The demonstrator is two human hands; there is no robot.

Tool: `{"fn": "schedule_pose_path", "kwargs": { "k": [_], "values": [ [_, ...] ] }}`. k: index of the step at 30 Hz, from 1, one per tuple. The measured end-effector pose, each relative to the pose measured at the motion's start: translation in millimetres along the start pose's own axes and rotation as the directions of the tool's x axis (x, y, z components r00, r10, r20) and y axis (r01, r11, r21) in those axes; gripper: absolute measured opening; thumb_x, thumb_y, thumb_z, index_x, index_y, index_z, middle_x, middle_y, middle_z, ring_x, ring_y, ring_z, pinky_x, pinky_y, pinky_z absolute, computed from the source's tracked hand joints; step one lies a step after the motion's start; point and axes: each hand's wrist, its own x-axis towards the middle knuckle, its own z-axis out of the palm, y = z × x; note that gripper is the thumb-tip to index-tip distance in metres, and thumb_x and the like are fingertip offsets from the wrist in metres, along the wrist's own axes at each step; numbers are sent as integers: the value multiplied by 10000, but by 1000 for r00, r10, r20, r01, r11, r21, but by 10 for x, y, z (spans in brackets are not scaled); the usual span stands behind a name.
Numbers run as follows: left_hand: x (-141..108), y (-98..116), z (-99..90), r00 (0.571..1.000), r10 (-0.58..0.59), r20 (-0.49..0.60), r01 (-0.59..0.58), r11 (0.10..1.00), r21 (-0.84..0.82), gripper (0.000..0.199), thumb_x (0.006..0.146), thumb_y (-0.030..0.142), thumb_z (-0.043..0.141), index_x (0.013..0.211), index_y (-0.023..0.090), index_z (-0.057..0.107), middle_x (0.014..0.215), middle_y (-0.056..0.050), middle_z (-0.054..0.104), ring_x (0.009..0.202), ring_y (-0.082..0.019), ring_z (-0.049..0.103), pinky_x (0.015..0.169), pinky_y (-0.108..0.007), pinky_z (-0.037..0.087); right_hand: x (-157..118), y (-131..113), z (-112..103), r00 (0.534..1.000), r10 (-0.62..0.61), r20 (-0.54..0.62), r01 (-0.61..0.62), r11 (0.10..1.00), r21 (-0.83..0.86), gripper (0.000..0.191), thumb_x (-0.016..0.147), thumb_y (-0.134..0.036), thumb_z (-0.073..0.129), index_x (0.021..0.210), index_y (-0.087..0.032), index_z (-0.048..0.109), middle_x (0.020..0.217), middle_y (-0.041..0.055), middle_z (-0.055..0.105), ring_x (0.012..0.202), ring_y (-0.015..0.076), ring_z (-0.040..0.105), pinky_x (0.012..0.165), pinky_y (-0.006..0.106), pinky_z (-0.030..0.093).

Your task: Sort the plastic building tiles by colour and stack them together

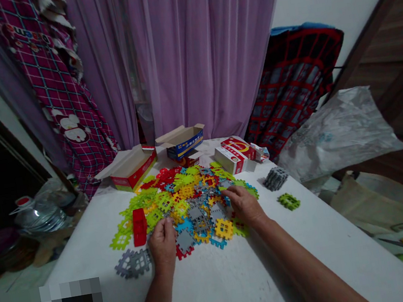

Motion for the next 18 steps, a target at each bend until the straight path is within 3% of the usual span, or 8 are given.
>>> {"fn": "schedule_pose_path", "kwargs": {
  "k": [2, 4, 7, 9, 12, 18],
  "values": [
    [2, -5, 1, 1000, -2, -1, 2, 1000, 9, 425, 785, 602, 505, 706, 209, 647, 467, 30, 516, 434, -133, 493, 452, -233, 400, -141, 85, 88, 998, -58, -17, 59, 996, 70, 504, 808, -54, 423, 1205, -225, 684, 1188, 79, 668, 1117, 202, 567, 970, 344, 448],
    [4, -12, 4, 1000, -1, 7, 1, 1000, 11, 415, 790, 588, 499, 702, 208, 642, 465, 32, 515, 431, -131, 491, 451, -231, 398, -298, 191, 172, 996, -23, -85, 34, 992, 123, 512, 787, -49, 415, 1187, -218, 687, 1164, 76, 686, 1101, 193, 587, 972, 350, 453],
    [7, -33, 8, 1000, 2, 11, -2, 1000, 23, 398, 795, 563, 492, 722, 204, 647, 472, 32, 522, 445, -131, 500, 456, -227, 403, -485, 310, 248, 945, 195, -261, -152, 972, 178, 463, 795, -94, 399, 1131, -206, 697, 1069, 73, 713, 1012, 198, 626, 908, 356, 484],
    [12, -54, 6, 1000, -1, 10, 1, 999, 38, 392, 796, 553, 491, 746, 201, 657, 480, 31, 531, 457, -133, 510, 465, -227, 411, -527, 309, 244, 897, 318, -305, -285, 947, 148, 370, 827, -174, 428, 1063, -199, 712, 1005, 73, 716, 957, 209, 628, 867, 351, 487],
    [22, -83, 0, 1000, -11, 19, 10, 998, 57, 385, 804, 540, 489, 768, 199, 663, 495, 29, 543, 469, -134, 520, 481, -228, 424, -462, 173, 172, 880, 405, -247, -416, 910, 9, 300, 857, -336, 520, 1020, -182, 719, 1002, 88, 701, 960, 231, 604, 855, 349, 459],
    [15, -58, -13, 999, -2, 34, 0, 999, 51, 403, 804, 560, 492, 764, 194, 655, 505, 29, 538, 486, -137, 525, 482, -229, 422, -246, -124, 46, 849, 521, -84, -527, 825, -204, 426, 839, -521, 609, 1062, -170, 701, 1041, 108, 667, 1017, 256, 571, 844, 350, 406]
  ]
}}
